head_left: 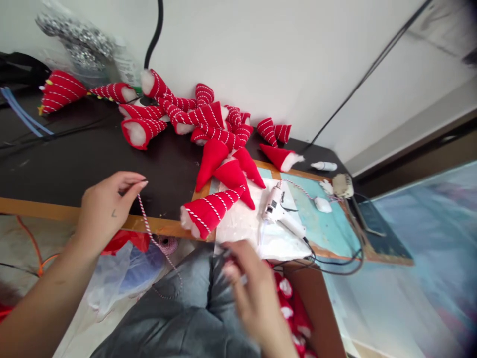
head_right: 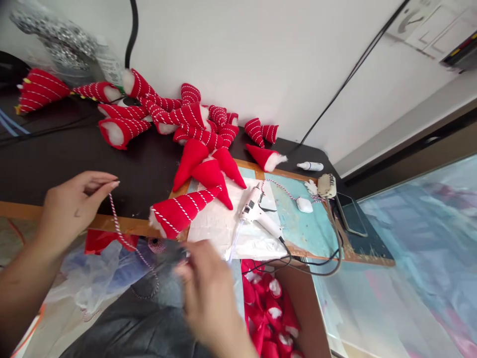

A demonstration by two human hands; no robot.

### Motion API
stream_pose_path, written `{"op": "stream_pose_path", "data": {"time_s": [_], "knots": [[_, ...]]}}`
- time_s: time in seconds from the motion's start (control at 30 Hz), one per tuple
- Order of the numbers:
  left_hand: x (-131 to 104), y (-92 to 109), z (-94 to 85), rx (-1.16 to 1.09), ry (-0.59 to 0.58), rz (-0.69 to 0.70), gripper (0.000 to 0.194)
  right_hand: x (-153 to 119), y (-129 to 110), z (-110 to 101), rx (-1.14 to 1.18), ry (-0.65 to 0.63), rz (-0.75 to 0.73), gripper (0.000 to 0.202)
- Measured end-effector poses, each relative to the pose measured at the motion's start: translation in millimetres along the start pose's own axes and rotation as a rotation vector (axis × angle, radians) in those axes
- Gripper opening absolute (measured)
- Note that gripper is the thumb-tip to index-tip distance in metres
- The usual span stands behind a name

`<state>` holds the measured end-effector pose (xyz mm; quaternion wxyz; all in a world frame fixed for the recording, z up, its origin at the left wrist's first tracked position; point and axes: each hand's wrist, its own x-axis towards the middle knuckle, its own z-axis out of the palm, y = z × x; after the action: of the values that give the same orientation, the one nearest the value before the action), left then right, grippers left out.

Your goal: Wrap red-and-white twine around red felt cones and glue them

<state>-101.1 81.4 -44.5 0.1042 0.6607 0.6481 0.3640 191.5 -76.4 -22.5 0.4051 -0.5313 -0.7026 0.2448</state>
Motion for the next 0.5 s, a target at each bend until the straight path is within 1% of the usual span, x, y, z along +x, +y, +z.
{"op": "stream_pose_path", "data": {"time_s": [0.07, 0.1, 0.13, 0.17, 0.2, 0.23, 0.27, 0.33, 0.4, 0.5], "knots": [[16.5, -2.6, -8.3, 0.170, 0.003, 0.068, 0.030, 2.8, 35.3, -46.3, -0.326, 0.266, 0.093, 0.032], [24.6, -3.6, -11.7, 0.236, -0.012, 0.086, 0.032, 6.0, 56.6, -69.1, -0.491, 0.358, 0.138, 0.034], [32.3, -4.5, -13.9, 0.280, -0.037, 0.095, 0.033, 9.9, 78.6, -90.8, -0.628, 0.401, 0.191, 0.037], [39.4, -5.5, -14.8, 0.299, -0.069, 0.100, 0.034, 14.0, 99.8, -110.7, -0.745, 0.412, 0.240, 0.039], [45.5, -6.7, -14.6, 0.293, -0.107, 0.104, 0.034, 17.9, 119.2, -128.1, -0.845, 0.401, 0.290, 0.040], [50.6, -8.2, -13.4, 0.273, -0.131, 0.102, 0.034, 21.3, 135.9, -142.4, -0.931, 0.352, 0.345, 0.041], [54.6, -9.8, -11.8, 0.246, -0.146, 0.109, 0.032, 24.0, 149.7, -153.5, -0.988, 0.307, 0.384, 0.042], [60.2, -13.8, -8.7, 0.211, -0.157, 0.163, 0.030, 27.2, 168.6, -166.4, -1.033, 0.259, 0.422, 0.042], [63.4, -18.3, -7.5, 0.217, -0.167, 0.248, 0.031, 28.0, 179.0, -170.1, -1.043, 0.245, 0.430, 0.042], [65.6, -25.1, -7.8, 0.222, -0.255, 0.374, 0.036, 26.9, 186.5, -168.0, -1.069, 0.229, 0.435, 0.039]]}}
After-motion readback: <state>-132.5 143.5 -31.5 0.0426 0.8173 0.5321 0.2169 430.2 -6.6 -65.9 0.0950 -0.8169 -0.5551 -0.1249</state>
